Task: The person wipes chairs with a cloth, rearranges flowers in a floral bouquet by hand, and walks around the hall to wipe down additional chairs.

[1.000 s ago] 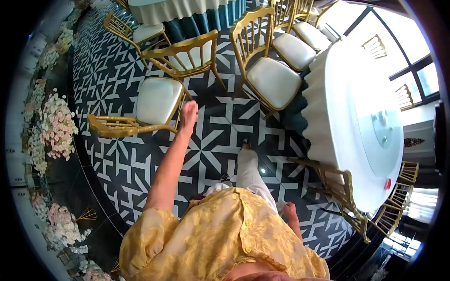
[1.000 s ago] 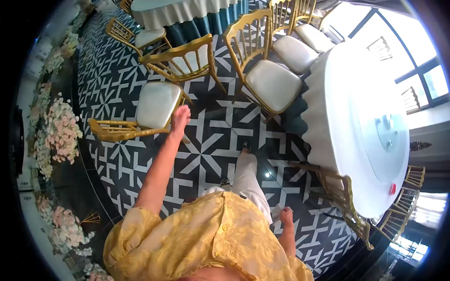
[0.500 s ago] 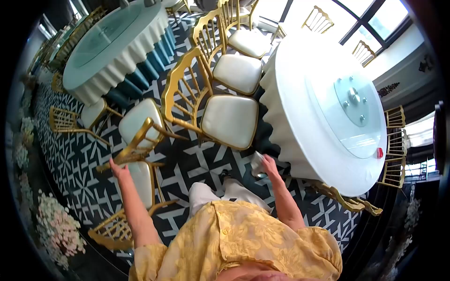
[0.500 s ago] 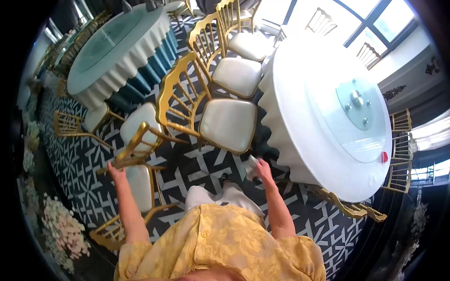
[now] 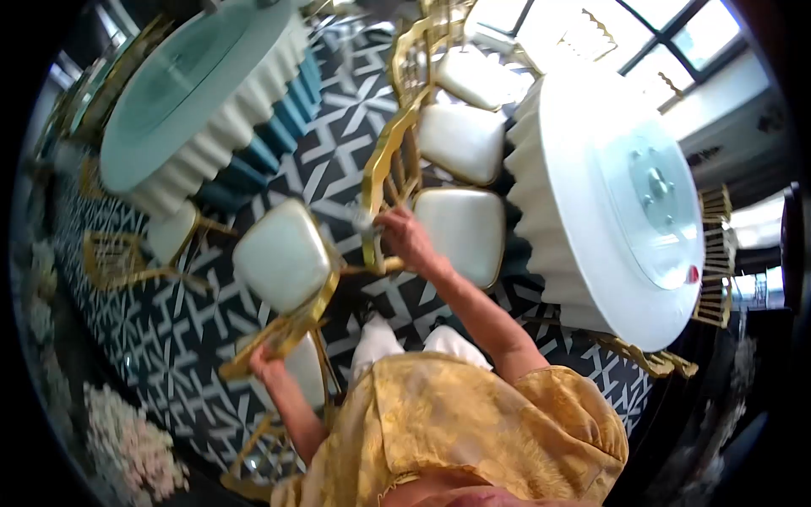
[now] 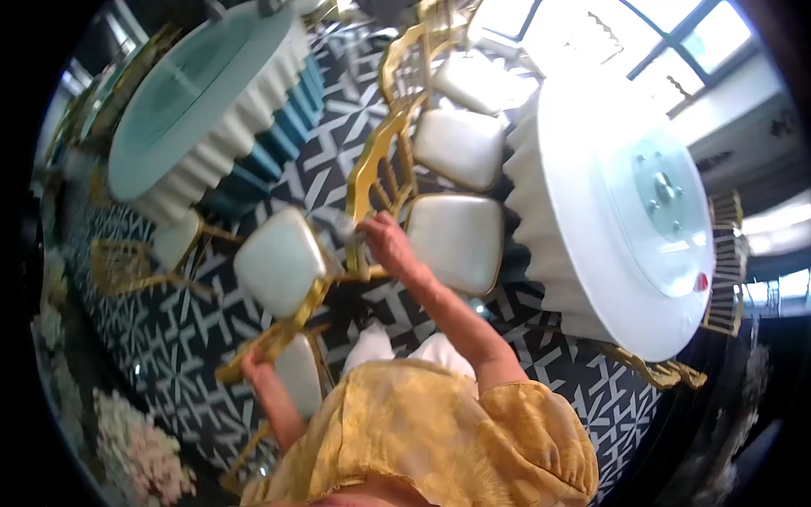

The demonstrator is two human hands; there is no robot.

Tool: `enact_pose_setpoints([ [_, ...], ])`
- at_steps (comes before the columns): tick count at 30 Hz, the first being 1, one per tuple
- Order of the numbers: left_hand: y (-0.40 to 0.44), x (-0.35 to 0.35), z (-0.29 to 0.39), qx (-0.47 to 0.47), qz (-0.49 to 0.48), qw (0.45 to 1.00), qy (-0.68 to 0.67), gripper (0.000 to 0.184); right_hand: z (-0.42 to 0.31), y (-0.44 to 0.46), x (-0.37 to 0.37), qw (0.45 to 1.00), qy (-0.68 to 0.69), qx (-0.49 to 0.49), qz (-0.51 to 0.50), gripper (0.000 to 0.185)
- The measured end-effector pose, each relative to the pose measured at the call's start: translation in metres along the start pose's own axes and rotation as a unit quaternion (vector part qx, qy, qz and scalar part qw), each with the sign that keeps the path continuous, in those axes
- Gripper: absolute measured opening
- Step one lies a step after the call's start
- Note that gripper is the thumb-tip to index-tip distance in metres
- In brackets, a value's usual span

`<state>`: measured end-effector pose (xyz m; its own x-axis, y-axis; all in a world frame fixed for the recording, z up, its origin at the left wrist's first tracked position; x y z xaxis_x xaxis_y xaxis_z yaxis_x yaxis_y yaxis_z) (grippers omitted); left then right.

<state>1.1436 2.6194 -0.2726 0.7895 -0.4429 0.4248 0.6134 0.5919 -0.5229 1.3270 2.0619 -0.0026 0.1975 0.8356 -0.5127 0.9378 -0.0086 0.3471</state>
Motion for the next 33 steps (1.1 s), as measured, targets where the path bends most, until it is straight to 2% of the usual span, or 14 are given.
enact_pose_setpoints([
  [2,-0.037,0.063,0.033,-0.067,0.025,0.996,0.044,0.017,0.002,0.011,0.0,0.998,-0.037,-0.002,0.058,0.022],
  [4,-0.025,0.051,0.063,-0.049,0.141,0.988,0.044,0.013,-0.007,0.029,-0.005,0.996,-0.015,0.025,0.081,0.022],
  [8,0.012,0.038,0.112,-0.103,0.069,0.988,0.088,0.015,-0.017,0.069,0.001,0.992,-0.04,0.017,0.118,0.02],
  [10,0.041,0.028,0.134,-0.144,0.068,0.985,0.073,0.015,-0.023,0.09,0.016,0.99,-0.128,-0.049,0.037,0.021],
  [13,0.032,0.063,0.169,-0.086,0.073,0.99,0.09,0.016,0.023,0.126,0.028,0.977,-0.211,-0.019,0.016,0.021],
  [15,0.031,0.074,0.185,-0.065,0.025,0.99,0.119,0.018,0.065,0.141,0.032,0.943,-0.289,-0.136,0.093,0.025],
  [16,0.014,0.069,0.21,0.037,0.028,0.988,0.147,0.023,0.064,0.162,0.002,0.946,-0.32,0.06,0.013,0.022],
  [17,0.027,0.058,0.219,0.037,-0.011,0.987,0.156,0.029,0.101,0.169,0.001,0.959,-0.282,-0.035,0.003,0.02],
  [21,0.091,0.006,0.225,-0.057,0.145,0.98,0.12,0.022,0.06,0.17,-0.013,0.96,-0.269,0.065,0.035,0.017],
  [22,0.074,0.016,0.235,-0.096,0.076,0.98,0.157,0.022,0.053,0.159,0.002,0.967,-0.248,0.06,0.008,0.017],
  [26,0.094,-0.012,0.245,-0.092,0.1,0.975,0.177,0.035,-0.003,0.087,0.022,0.982,-0.186,-0.012,-0.017,0.015],
  [30,0.049,0.021,0.277,0.054,0.263,0.915,0.3,0.057,-0.048,0.018,0.019,0.983,-0.16,0.001,-0.09,0.02],
  [32,-0.04,0.119,0.295,0.171,0.386,0.778,0.464,0.057,-0.047,-0.005,0.028,0.986,-0.105,-0.053,-0.117,0.021],
  [33,-0.053,0.132,0.298,0.187,0.387,0.78,0.455,0.057,-0.053,-0.006,0.027,0.986,-0.109,-0.058,-0.109,0.021],
])
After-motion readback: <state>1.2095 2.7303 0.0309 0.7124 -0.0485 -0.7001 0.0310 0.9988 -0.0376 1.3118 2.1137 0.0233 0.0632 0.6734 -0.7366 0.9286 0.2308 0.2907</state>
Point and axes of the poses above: each hand's wrist, its own y-axis towards the middle knuckle, its own x-axis out of the palm, z = x × y, the point moved 7 cm from there along y, towards the middle knuckle, and after that the axes turned 2 degrees about z, right-handed, at the moved point
